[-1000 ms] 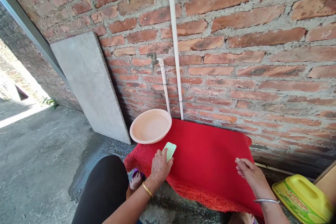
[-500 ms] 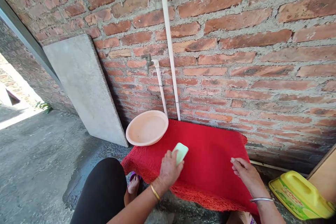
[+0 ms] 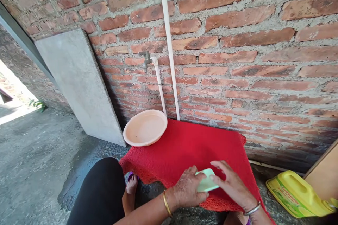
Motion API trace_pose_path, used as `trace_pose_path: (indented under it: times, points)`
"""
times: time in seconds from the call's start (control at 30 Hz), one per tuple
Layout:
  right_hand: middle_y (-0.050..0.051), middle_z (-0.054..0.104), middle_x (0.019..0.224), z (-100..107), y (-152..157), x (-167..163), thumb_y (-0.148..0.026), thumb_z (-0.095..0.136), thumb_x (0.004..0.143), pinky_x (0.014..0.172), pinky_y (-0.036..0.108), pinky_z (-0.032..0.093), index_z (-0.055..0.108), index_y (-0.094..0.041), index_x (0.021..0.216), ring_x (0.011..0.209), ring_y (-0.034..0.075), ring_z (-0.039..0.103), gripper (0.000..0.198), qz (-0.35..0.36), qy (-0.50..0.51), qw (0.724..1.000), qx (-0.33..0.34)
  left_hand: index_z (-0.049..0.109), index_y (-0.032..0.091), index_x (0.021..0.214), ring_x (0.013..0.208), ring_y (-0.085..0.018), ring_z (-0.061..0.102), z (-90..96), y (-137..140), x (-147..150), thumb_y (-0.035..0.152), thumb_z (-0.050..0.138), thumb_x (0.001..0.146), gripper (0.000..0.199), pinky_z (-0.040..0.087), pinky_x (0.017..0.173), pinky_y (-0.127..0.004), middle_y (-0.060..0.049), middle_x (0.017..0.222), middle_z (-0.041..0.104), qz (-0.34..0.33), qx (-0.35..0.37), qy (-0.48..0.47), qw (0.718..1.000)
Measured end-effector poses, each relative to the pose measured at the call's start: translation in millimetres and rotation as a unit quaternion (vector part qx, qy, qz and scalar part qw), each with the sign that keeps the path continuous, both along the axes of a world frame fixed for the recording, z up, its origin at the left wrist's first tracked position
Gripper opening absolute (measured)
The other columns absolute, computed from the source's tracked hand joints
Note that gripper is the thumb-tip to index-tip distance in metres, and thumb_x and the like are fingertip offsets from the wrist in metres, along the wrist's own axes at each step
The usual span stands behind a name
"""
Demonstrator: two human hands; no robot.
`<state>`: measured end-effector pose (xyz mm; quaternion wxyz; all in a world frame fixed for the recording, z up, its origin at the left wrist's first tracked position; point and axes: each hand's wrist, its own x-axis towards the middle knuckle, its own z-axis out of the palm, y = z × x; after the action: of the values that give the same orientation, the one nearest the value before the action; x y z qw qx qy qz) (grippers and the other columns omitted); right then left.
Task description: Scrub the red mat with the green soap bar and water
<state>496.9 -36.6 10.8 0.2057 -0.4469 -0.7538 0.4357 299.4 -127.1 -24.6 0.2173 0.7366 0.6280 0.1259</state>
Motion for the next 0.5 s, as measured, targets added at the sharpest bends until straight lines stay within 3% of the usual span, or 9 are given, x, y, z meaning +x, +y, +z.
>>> trace_pose_path:
  times: [0.07,0.2,0.37,0.43,0.5]
  points:
    - [0.012,0.067,0.134,2,-12,-12,-0.059,0.075,0.065,0.111,0.042,0.046,0.071,-0.024,0.126,0.128,0.032,0.058,0.071,0.076,-0.019,0.997,-0.022,0.063,0.029,0.131,0.121,-0.026,0.06,13.1,-5,-2,0.05,0.067,0.085,0.05,0.048,0.109,-0.041,-0.007,0.13,0.064,-0.053,-0.002,-0.032,0.998]
    - [0.013,0.063,0.143,1,-23,-25,-0.049,0.083,0.054,0.114,0.043,0.043,0.062,-0.023,0.141,0.131,0.034,0.057,0.093,0.174,-0.024,0.98,-0.093,0.063,0.029,0.122,0.12,-0.023,0.059,29.9,-9,-11,0.046,0.071,0.08,0.046,0.049,0.104,-0.033,-0.005,0.132,0.063,-0.134,0.025,-0.08,0.987]
    - [0.013,0.062,0.145,-2,-28,-30,-0.047,0.086,0.05,0.115,0.045,0.043,0.057,-0.026,0.146,0.133,0.037,0.057,0.102,0.225,-0.025,0.968,-0.106,0.065,0.028,0.115,0.11,-0.022,0.065,36.1,-5,-17,0.053,0.069,0.082,0.043,0.053,0.097,-0.032,-0.003,0.121,0.069,-0.123,-0.038,-0.088,0.988]
    - [0.012,0.061,0.147,-3,-31,-34,-0.047,0.084,0.055,0.115,0.044,0.042,0.056,-0.028,0.148,0.134,0.037,0.057,0.099,0.227,-0.026,0.968,-0.101,0.066,0.027,0.117,0.109,-0.024,0.066,36.6,-8,-19,0.055,0.07,0.081,0.045,0.054,0.095,-0.035,-0.004,0.123,0.069,-0.127,-0.055,-0.076,0.987]
    - [0.012,0.058,0.151,-4,-32,-36,-0.048,0.081,0.061,0.118,0.045,0.04,0.052,-0.028,0.151,0.137,0.037,0.054,0.097,0.215,-0.022,0.971,-0.104,0.065,0.029,0.125,0.116,-0.027,0.064,34.7,-17,-26,0.056,0.068,0.083,0.051,0.053,0.098,-0.04,-0.006,0.131,0.067,-0.104,-0.029,-0.058,0.992]
